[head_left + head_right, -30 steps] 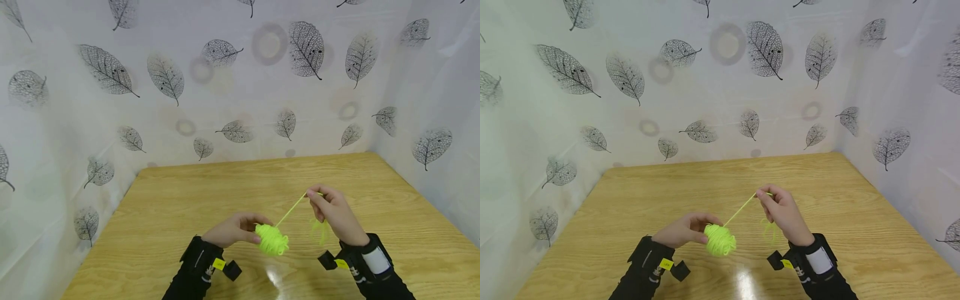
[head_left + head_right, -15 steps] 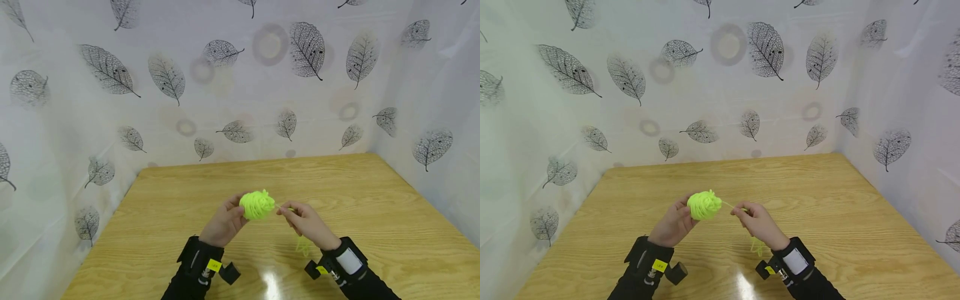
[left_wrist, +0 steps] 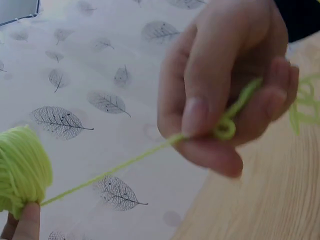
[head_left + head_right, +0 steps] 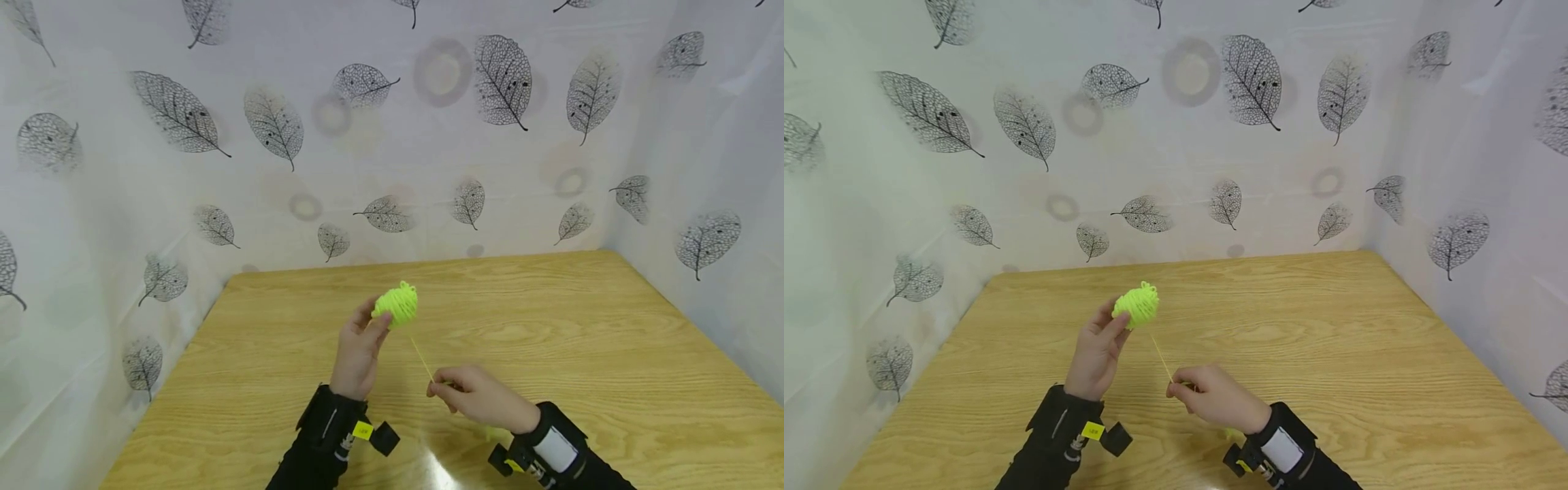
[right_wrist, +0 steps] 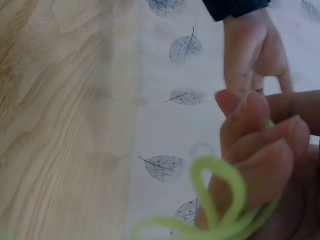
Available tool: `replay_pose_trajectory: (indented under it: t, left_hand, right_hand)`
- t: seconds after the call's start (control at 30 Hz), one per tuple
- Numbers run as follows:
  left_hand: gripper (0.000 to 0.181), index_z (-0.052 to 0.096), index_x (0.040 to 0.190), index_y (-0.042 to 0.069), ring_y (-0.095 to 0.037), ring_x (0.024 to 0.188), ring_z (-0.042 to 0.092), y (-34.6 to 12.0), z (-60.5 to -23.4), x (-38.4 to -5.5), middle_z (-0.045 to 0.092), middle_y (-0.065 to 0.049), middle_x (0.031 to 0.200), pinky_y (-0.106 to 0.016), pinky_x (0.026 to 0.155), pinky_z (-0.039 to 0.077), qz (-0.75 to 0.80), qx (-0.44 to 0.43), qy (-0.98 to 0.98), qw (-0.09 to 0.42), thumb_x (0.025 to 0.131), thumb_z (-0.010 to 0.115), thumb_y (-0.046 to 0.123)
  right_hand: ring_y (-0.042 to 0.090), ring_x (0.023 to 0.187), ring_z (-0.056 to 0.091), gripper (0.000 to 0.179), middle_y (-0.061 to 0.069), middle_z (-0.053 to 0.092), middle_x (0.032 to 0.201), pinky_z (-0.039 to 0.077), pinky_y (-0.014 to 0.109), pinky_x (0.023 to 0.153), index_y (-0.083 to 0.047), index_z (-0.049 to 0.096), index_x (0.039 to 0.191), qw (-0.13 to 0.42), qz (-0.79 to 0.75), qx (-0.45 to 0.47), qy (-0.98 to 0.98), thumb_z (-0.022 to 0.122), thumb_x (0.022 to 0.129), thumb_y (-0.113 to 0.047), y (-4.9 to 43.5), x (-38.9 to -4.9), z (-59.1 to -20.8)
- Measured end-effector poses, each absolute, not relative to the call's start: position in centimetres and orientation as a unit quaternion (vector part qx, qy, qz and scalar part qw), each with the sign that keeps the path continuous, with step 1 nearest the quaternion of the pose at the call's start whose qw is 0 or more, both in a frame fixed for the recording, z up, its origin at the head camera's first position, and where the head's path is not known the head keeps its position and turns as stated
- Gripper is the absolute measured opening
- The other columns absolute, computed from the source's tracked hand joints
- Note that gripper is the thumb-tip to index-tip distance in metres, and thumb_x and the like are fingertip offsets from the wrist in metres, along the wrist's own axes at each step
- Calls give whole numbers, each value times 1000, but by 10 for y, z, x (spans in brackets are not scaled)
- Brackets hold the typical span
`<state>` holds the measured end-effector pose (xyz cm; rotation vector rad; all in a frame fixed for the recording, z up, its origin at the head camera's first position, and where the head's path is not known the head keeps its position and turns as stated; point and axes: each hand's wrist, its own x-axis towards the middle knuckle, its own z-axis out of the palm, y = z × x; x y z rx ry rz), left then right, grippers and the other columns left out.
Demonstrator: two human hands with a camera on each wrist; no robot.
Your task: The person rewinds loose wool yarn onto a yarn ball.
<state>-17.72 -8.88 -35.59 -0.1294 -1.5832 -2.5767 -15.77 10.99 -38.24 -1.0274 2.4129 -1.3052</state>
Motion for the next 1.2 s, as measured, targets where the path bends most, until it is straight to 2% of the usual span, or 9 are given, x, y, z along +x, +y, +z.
replay_pose_trajectory:
  t: [0.13, 0.3, 0.4, 0.5, 0.63, 0.87, 1.03, 1.2]
  left_hand:
    - [42, 51, 123, -2, -19, 100, 54, -88, -364, -183, 49, -12, 120, -32, 92, 43, -812, -11, -575, 96, 84, 65, 6]
    - [43, 52, 121, -1, -22, 101, 54, -88, -375, -190, 50, -14, 120, -23, 81, 49, -773, 3, -622, 125, 82, 68, 5]
    - [43, 54, 120, -1, -24, 101, 53, -88, -381, -193, 51, -14, 119, -22, 77, 50, -744, 6, -656, 128, 81, 69, 6]
    - [44, 54, 121, 0, -26, 103, 52, -88, -386, -195, 51, -14, 120, -29, 81, 50, -711, 0, -694, 110, 80, 70, 9]
    - [47, 55, 121, 2, -27, 106, 52, -88, -391, -195, 53, -13, 121, -38, 86, 49, -668, -28, -741, 62, 80, 71, 17]
    - [46, 58, 120, 8, -27, 102, 54, -88, -390, -188, 55, -11, 119, -42, 81, 51, -599, -119, -790, -45, 79, 71, 25]
    - [39, 59, 118, 7, -21, 94, 57, -86, -386, -184, 58, -8, 113, -43, 81, 51, -599, -196, -763, -141, 82, 70, 17]
    - [39, 53, 121, -5, -17, 93, 59, -85, -380, -179, 59, -7, 112, -33, 82, 50, -647, -263, -679, -227, 84, 64, 4]
  right_hand:
    - [-2, 43, 32, 21, -12, 43, 57, 29, 13, 41, -7, 66, 92, 119, -438, -372, 810, 49, 97, -18, 110, -151, -376]
    - [-2, 44, 32, 19, -12, 43, 59, 30, 14, 43, -11, 66, 94, 123, -441, -384, 802, 48, 97, -19, 114, -145, -364]
    - [-2, 45, 33, 20, -12, 43, 59, 33, 15, 44, -12, 65, 95, 107, -440, -386, 804, 48, 97, -22, 118, -142, -356]
    - [-2, 46, 35, 20, -13, 43, 59, 35, 16, 44, -12, 65, 95, 80, -440, -387, 806, 48, 97, -23, 124, -141, -349]
    - [-2, 45, 34, 17, -13, 42, 58, 34, 16, 42, -12, 65, 93, 44, -447, -381, 808, 50, 96, -20, 133, -142, -341]
    - [5, 42, 31, 12, -8, 39, 56, 33, 19, 39, -11, 64, 90, -27, -486, -350, 800, 53, 94, -9, 150, -147, -333]
    - [10, 39, 31, 13, 0, 36, 50, 31, 27, 34, -6, 63, 93, -55, -526, -309, 791, 51, 94, -4, 161, -151, -329]
    - [13, 42, 35, 18, 1, 37, 51, 32, 30, 38, 6, 60, 96, -44, -580, -250, 774, 48, 96, -8, 165, -158, -332]
